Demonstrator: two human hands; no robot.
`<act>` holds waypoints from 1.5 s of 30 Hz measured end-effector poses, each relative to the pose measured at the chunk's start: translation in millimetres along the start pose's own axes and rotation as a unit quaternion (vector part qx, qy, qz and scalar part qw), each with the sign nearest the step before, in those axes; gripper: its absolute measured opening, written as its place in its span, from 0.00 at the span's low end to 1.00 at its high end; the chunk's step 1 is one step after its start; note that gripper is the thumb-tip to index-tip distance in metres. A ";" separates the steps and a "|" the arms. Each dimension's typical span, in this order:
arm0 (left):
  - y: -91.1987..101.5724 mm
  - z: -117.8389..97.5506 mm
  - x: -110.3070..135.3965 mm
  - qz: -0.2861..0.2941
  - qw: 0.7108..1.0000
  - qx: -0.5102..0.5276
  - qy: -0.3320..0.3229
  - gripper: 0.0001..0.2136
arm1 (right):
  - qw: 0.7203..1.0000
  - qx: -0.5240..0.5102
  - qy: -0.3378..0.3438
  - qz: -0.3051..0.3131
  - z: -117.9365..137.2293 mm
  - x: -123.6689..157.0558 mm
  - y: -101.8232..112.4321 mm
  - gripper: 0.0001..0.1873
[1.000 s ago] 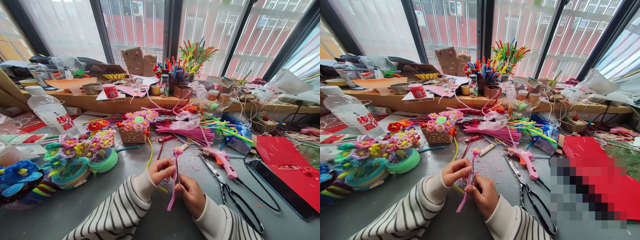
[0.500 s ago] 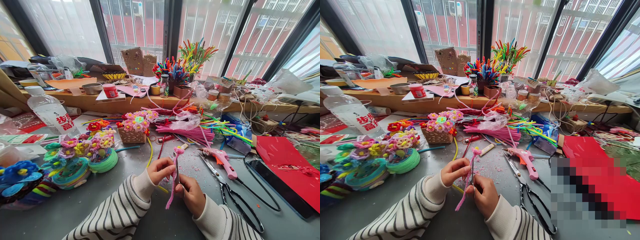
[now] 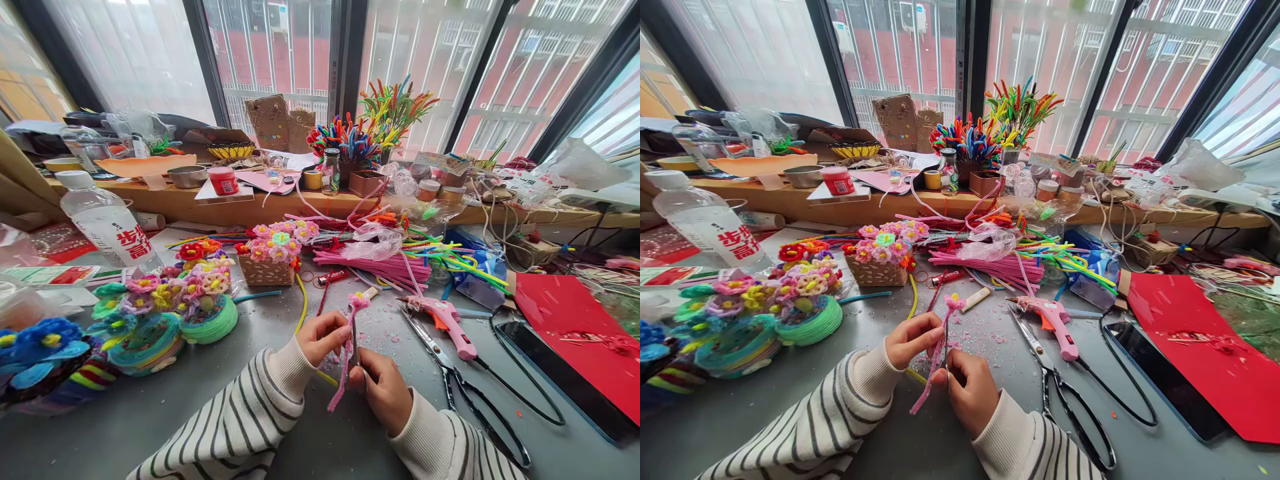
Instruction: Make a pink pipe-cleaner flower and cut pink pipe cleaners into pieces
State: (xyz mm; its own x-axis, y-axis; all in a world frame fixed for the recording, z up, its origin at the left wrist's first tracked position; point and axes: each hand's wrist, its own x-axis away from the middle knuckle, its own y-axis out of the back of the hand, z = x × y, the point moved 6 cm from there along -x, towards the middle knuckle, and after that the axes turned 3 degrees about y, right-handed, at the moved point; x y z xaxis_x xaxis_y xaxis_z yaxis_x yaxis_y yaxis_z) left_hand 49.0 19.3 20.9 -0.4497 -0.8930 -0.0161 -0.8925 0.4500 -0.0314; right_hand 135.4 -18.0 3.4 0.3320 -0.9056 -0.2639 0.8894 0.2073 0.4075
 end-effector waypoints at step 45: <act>9.3 -0.4 -1.5 -0.086 0.993 0.074 0.015 0.11 | 0.962 -0.250 -0.106 0.003 -11.7 -1.4 -4.2 0.15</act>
State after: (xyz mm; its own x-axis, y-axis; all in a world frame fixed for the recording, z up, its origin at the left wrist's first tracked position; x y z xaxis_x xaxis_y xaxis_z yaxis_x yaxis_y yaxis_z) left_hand 41.4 24.8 21.0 -0.2941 -0.9552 0.0322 -0.9420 0.2840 -0.1786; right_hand 134.9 -13.3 -8.2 0.3131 -0.9480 -0.0567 0.9454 0.3168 -0.0769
